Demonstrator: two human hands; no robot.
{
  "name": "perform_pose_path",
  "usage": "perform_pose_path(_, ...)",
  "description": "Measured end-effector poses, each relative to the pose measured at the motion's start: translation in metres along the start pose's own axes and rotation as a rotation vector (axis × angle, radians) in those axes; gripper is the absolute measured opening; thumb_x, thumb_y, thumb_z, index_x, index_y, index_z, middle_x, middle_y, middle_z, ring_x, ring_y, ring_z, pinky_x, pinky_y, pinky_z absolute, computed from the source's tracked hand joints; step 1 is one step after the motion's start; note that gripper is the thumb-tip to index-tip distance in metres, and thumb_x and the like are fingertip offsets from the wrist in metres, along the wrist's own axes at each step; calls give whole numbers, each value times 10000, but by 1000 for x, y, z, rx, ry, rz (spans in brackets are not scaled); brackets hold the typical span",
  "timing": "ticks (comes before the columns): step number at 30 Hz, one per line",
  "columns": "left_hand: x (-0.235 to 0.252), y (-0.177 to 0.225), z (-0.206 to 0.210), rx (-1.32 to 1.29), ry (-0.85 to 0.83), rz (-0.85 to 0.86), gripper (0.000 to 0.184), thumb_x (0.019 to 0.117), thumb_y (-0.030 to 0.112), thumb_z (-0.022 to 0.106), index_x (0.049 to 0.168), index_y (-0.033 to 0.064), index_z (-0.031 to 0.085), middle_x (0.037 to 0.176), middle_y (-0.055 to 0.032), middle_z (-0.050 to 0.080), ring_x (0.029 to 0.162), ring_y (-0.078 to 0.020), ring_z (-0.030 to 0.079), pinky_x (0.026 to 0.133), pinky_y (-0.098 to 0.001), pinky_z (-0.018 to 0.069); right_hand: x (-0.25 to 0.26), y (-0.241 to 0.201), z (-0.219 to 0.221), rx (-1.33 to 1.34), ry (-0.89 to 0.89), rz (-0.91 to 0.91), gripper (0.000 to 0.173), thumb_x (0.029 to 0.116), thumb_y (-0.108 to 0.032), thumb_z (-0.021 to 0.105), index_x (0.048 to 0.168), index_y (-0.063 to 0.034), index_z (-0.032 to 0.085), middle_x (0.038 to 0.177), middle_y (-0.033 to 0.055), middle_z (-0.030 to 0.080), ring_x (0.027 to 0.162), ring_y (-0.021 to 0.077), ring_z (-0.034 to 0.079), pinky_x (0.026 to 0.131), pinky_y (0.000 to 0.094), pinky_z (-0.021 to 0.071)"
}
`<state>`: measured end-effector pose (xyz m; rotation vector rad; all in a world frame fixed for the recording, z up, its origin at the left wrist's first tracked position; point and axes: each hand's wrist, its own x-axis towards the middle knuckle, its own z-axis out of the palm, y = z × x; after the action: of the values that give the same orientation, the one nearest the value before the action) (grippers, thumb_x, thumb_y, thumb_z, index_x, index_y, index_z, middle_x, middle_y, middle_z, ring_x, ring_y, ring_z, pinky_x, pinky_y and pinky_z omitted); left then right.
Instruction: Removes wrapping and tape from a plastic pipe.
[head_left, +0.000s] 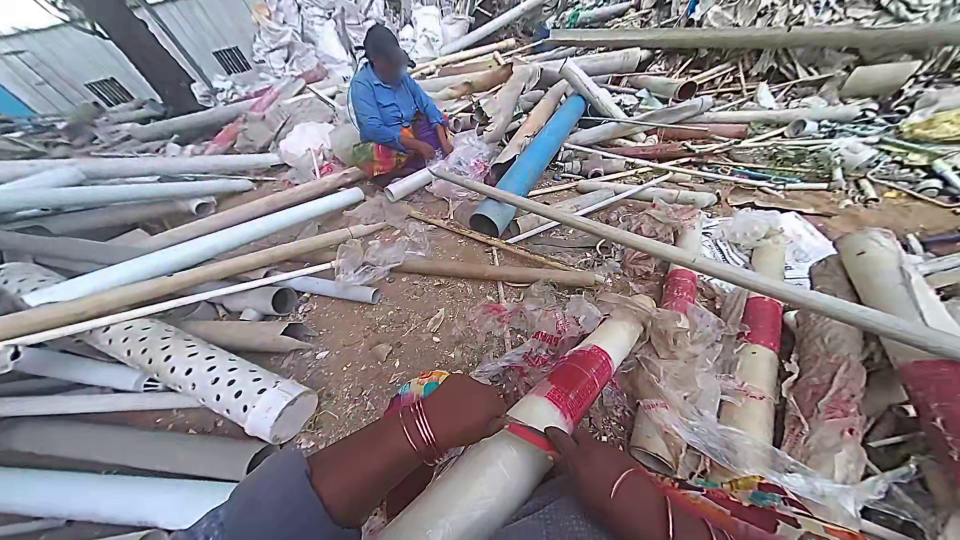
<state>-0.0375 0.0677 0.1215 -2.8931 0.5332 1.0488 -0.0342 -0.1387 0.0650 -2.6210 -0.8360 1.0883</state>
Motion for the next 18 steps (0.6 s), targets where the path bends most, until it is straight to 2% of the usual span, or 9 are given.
perform_pose_path(2, -1, -12, 5, -11, -4, -2, 410, 1095, 284, 443, 1173, -49, 668, 1169, -261, 677, 1097, -453, 654, 870, -645, 481, -11, 12, 11, 33, 77, 15, 483, 1117, -328, 410, 1512, -59, 479, 1329, 298, 604, 1155, 474, 646, 939, 600, 521)
perform_pose_path(4, -2, -20, 4, -20, -13, -3, 415, 1096, 293, 444, 1160, -50, 670, 1164, -262, 677, 1097, -450, 654, 871, -643, 479, -25, 32, 29, 62, 208, 3, 462, 1099, -292, 461, 1468, -23, 534, 1265, 333, 631, 1080, 513, 669, 882, 627, 537)
perform_pose_path(6, -2, -20, 0, -31, -25, -1, 415, 1098, 295, 440, 1156, -47, 670, 1167, -260, 674, 1100, -447, 651, 870, -643, 475, -39, 51, 49, 74, 376, -27, 415, 1067, -240, 520, 1375, 23, 611, 1135, 354, 670, 952, 541, 695, 778, 645, 557)
perform_pose_path(8, -1, -18, -6, -26, -42, -9, 421, 1102, 303, 429, 1175, -35, 670, 1185, -251, 670, 1108, -442, 646, 876, -640, 472, -46, 61, 58, 81, 448, -33, 396, 1051, -216, 541, 1341, 37, 635, 1090, 355, 680, 897, 551, 698, 733, 650, 560)
perform_pose_path(10, 4, -13, -9, -15, -32, 2, 423, 1103, 301, 424, 1174, -38, 668, 1179, -253, 671, 1104, -448, 647, 869, -639, 472, -43, 61, 54, 72, 388, 7, 419, 1068, -244, 516, 1379, 21, 609, 1135, 350, 672, 928, 545, 697, 757, 644, 560)
perform_pose_path(13, 9, -3, -9, 4, -16, 40, 412, 1099, 272, 426, 1121, -67, 658, 1155, -269, 671, 1091, -459, 648, 855, -642, 472, -27, 45, 35, 29, 219, 75, 475, 1104, -316, 448, 1482, -37, 519, 1272, 324, 632, 1067, 511, 675, 872, 621, 542)
perform_pose_path(15, 11, 4, -7, 24, -1, 78, 410, 1094, 269, 434, 1093, -73, 660, 1150, -276, 673, 1065, -465, 657, 831, -645, 479, -16, 29, 19, -11, 169, 63, 482, 1109, -324, 434, 1492, -39, 499, 1279, 312, 628, 1077, 490, 676, 875, 600, 546)
perform_pose_path(18, 11, 11, -4, 40, -20, 80, 422, 1101, 274, 418, 1117, -75, 654, 1187, -277, 658, 1072, -468, 653, 832, -643, 484, 6, 2, -6, -78, 10, 42, 489, 1127, -335, 369, 1513, -43, 439, 1346, 296, 576, 1167, 466, 637, 943, 588, 519)
